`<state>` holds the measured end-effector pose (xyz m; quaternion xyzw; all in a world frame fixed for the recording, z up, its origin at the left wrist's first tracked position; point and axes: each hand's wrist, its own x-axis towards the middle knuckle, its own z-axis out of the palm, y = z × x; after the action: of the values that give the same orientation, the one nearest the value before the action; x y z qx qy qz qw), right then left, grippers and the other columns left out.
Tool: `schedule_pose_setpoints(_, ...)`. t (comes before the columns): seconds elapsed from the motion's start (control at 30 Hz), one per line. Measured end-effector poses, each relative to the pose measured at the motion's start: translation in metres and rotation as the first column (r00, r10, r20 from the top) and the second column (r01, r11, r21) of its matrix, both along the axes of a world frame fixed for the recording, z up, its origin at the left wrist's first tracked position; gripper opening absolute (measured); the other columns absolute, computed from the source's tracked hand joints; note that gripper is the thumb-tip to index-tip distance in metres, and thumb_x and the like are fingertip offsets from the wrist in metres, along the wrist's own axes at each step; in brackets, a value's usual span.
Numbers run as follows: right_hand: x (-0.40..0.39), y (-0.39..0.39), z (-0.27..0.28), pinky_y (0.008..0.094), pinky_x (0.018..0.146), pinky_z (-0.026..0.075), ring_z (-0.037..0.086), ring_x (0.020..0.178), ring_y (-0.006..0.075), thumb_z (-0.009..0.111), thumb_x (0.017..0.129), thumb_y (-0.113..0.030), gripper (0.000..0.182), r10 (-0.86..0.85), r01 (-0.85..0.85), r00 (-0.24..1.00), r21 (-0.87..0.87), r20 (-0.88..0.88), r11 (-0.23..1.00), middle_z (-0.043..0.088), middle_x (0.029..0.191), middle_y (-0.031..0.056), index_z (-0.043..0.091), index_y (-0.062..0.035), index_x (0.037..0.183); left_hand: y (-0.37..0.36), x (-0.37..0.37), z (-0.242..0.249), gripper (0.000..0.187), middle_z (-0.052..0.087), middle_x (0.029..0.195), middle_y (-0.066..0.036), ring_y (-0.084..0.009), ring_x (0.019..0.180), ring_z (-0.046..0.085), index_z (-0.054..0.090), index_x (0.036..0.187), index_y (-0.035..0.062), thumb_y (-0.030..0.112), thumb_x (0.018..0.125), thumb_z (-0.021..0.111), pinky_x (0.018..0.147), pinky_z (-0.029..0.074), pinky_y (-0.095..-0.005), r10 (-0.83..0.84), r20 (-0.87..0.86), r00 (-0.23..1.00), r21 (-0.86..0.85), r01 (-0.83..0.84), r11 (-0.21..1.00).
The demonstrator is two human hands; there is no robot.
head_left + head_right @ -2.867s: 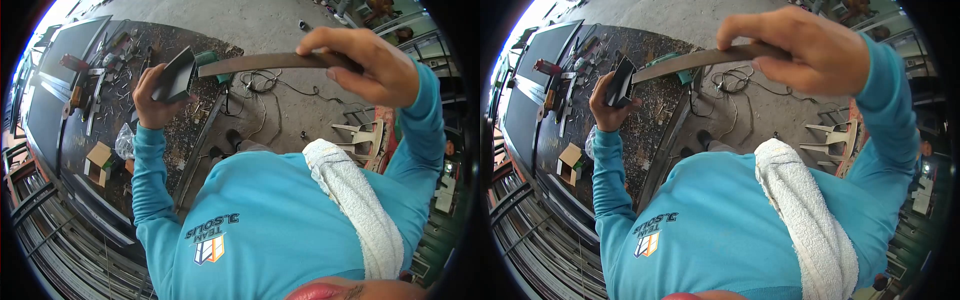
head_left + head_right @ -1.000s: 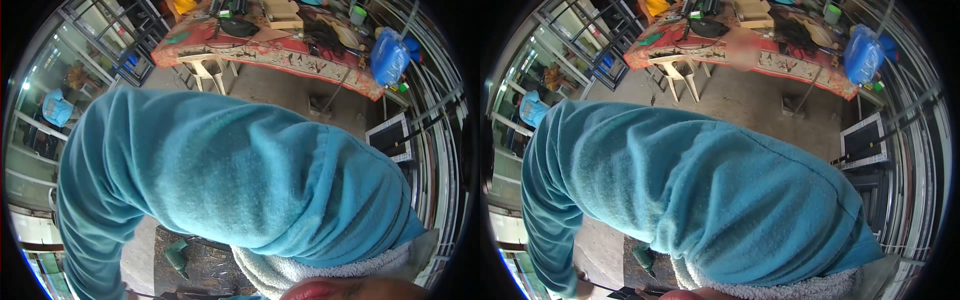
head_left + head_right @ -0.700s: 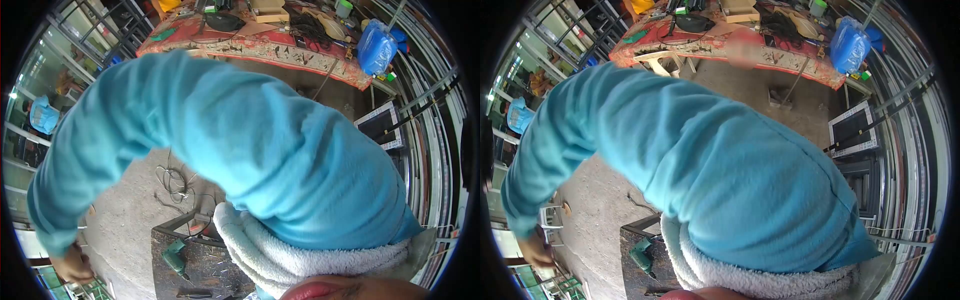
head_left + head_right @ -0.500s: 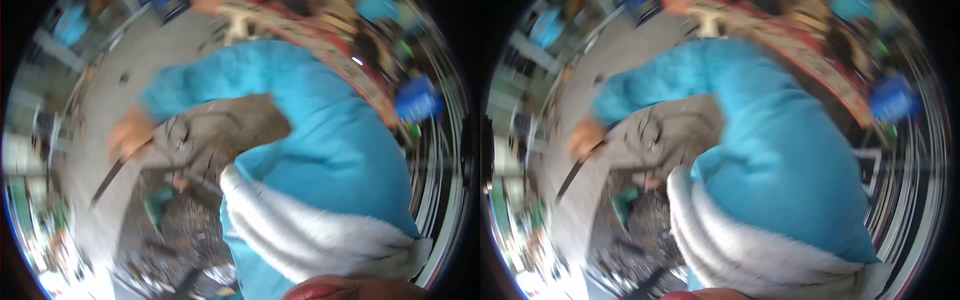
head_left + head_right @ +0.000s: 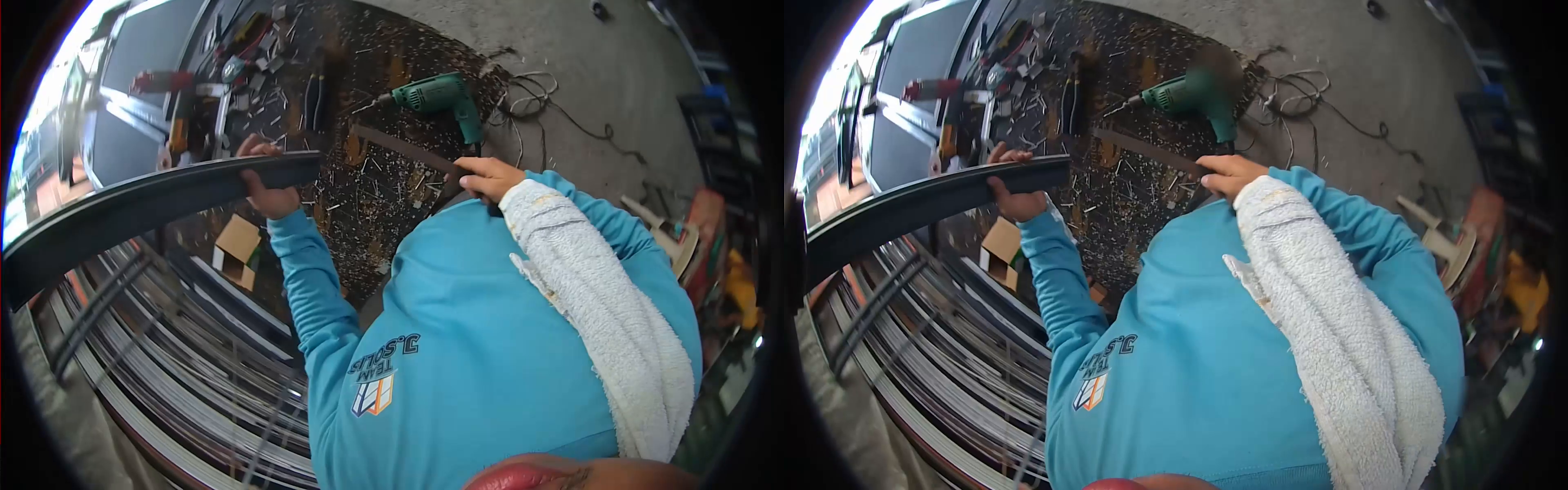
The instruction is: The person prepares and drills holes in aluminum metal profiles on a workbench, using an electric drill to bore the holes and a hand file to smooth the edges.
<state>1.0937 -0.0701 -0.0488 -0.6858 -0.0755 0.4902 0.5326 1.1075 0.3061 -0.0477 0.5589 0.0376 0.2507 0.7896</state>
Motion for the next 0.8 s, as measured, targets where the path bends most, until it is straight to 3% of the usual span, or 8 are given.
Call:
schedule_pose_setpoints(0.13, 0.043, 0.021, -0.006, 0.0333, 0.062, 0.045, 0.056, 0.066, 0.0178, 0.052, 0.090, -0.017, 0.038, 0.362, -0.363, 0.910, -0.038, 0.201, 0.931, 0.057, 0.072, 0.0083, 0.048, -0.0034, 0.125, 0.012, -0.003, 0.029, 0.079, 0.057, 0.084, -0.015, -0.0274, 0.082, 0.058, 0.057, 0.112, -0.0054, 0.068, 0.087, 0.043, 0.083, 0.046, -0.0446, 0.022, -0.072, 0.997, -0.135, -0.032, 0.990)
schedule_pose_setpoints(0.27, 0.075, 0.040, -0.005, 0.0362, 0.071, 0.046, 0.060, 0.076, 0.0222, 0.052, 0.090, -0.014, 0.036, 0.447, -0.483, 0.852, 0.080, 0.274, 0.872, 0.061, 0.081, 0.0138, 0.051, -0.0019, 0.123, 0.027, -0.002, 0.033, 0.083, 0.056, 0.082, -0.015, -0.0279, 0.082, 0.057, 0.058, 0.110, -0.0060, 0.071, 0.084, 0.043, 0.085, 0.044, -0.0468, 0.023, -0.197, 0.980, -0.386, -0.099, 0.917)
schedule_pose_setpoints(0.33, 0.094, 0.062, 0.003, 0.0376, 0.075, 0.047, 0.062, 0.083, 0.0266, 0.053, 0.089, -0.013, 0.037, 0.479, -0.541, 0.815, 0.132, 0.325, 0.831, 0.064, 0.090, 0.0171, 0.052, 0.0004, 0.123, 0.027, 0.000, 0.028, 0.081, 0.055, 0.083, -0.015, -0.0276, 0.081, 0.055, 0.058, 0.107, -0.0059, 0.070, 0.085, 0.041, 0.083, 0.043, -0.0468, 0.025, -0.288, 0.957, -0.386, -0.140, 0.912)
schedule_pose_setpoints(0.4, 0.110, 0.073, 0.015, 0.0417, 0.077, 0.047, 0.063, 0.082, 0.0333, 0.053, 0.088, -0.017, 0.037, 0.536, -0.566, 0.807, 0.071, 0.248, 0.821, 0.065, 0.090, 0.0214, 0.055, -0.0011, 0.121, 0.035, 0.000, 0.020, 0.079, 0.054, 0.083, -0.015, -0.0275, 0.080, 0.053, 0.057, 0.104, -0.0053, 0.069, 0.085, 0.041, 0.083, 0.042, -0.0465, 0.046, -0.355, 0.934, -0.421, -0.204, 0.884)
schedule_pose_setpoints(0.5, 0.124, 0.065, -0.004, 0.0417, 0.076, 0.047, 0.063, 0.081, 0.0331, 0.052, 0.089, -0.017, 0.036, 0.409, -0.517, 0.835, 0.269, 0.369, 0.813, 0.065, 0.089, 0.0214, 0.056, 0.0002, 0.120, 0.041, -0.003, 0.009, 0.075, 0.052, 0.082, -0.014, -0.0273, 0.079, 0.052, 0.055, 0.101, -0.0045, 0.067, 0.086, 0.040, 0.083, 0.041, -0.0467, 0.015, -0.246, 0.969, -0.565, -0.156, 0.810)
schedule_pose_setpoints(0.63, 0.129, 0.094, -0.009, 0.0414, 0.079, 0.047, 0.062, 0.089, 0.0336, 0.052, 0.088, -0.014, 0.036, 0.485, -0.545, 0.818, 0.144, 0.310, 0.826, 0.065, 0.096, 0.0212, 0.056, 0.0022, 0.119, 0.017, 0.010, -0.009, 0.070, 0.050, 0.082, -0.013, -0.0271, 0.079, 0.052, 0.051, 0.094, -0.0003, 0.068, 0.083, 0.044, 0.082, 0.042, -0.0468, 0.134, -0.439, 0.888, -0.503, -0.367, 0.783)
schedule_pose_setpoints(0.73, 0.144, 0.080, -0.001, 0.0418, 0.080, 0.047, 0.062, 0.090, 0.0346, 0.050, 0.088, -0.015, 0.036, 0.492, -0.562, 0.815, 0.211, 0.307, 0.800, 0.065, 0.097, 0.0220, 0.055, 0.0016, 0.120, 0.031, 0.006, -0.014, 0.069, 0.050, 0.083, -0.013, -0.0272, 0.078, 0.052, 0.050, 0.092, 0.0012, 0.070, 0.080, 0.048, 0.081, 0.042, -0.0464, 0.071, -0.353, 0.933, -0.586, -0.279, 0.760)
schedule_pose_setpoints(0.8, 0.138, 0.089, 0.001, 0.0428, 0.081, 0.047, 0.063, 0.089, 0.0368, 0.050, 0.088, -0.015, 0.037, 0.495, -0.543, 0.814, 0.098, 0.304, 0.834, 0.065, 0.095, 0.0226, 0.055, -0.0005, 0.122, 0.025, 0.014, -0.020, 0.070, 0.051, 0.082, -0.013, -0.0276, 0.076, 0.052, 0.050, 0.090, 0.0015, 0.071, 0.078, 0.049, 0.079, 0.043, -0.0461, 0.146, -0.389, 0.909, -0.553, -0.358, 0.752)
